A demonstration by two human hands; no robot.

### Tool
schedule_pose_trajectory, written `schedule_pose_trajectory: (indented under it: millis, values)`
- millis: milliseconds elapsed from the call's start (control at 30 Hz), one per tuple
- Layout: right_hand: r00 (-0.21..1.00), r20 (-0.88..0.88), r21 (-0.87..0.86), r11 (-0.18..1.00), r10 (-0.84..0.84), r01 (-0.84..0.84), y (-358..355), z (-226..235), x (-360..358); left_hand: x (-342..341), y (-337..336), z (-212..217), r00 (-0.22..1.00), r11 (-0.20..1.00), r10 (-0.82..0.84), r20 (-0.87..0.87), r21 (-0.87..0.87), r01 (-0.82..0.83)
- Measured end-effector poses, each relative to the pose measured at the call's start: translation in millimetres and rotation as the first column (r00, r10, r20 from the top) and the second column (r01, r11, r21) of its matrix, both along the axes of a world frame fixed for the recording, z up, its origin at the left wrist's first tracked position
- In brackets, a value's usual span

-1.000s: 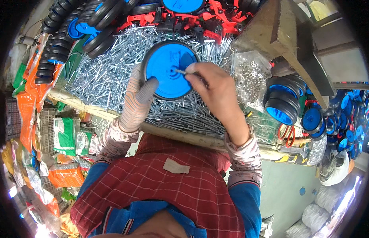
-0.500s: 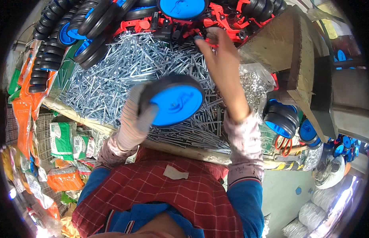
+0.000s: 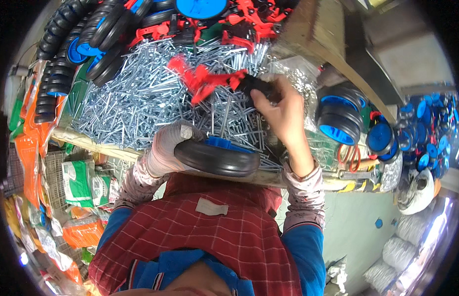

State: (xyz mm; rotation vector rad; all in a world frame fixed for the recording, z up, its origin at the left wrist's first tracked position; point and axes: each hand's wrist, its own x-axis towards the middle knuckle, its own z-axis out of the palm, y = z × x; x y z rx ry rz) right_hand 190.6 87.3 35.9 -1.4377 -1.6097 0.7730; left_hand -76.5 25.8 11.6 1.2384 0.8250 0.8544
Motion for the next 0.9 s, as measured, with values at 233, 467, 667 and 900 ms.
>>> schedule_pose_trajectory:
  millis: [233,467,667,900]
  values:
    - [0.998,0.057,0.097,0.995,-0.033,0.027,-44,44,19,-5,-4,-4,0.962,0.838,-0.217,-0.163,0.475,0.27]
    - [0.582,0.808,0.045,0.975,0.093,-0.218,-39,19,-7,-2,-13,-15,0.978,0.957,-0.184,-0.096,0.208,0.2]
    - [0.852,0.524,0.173,0.98,-0.005,-0.101,-31,-33,7,5,-5,-13,0.972,0.931,-0.218,-0.086,0.28,0.234]
    - [0.998,0.017,-0.166,0.984,-0.065,0.067,-59,21,26,34,6,-15,0.937,0.785,-0.349,-0.012,0.542,0.3]
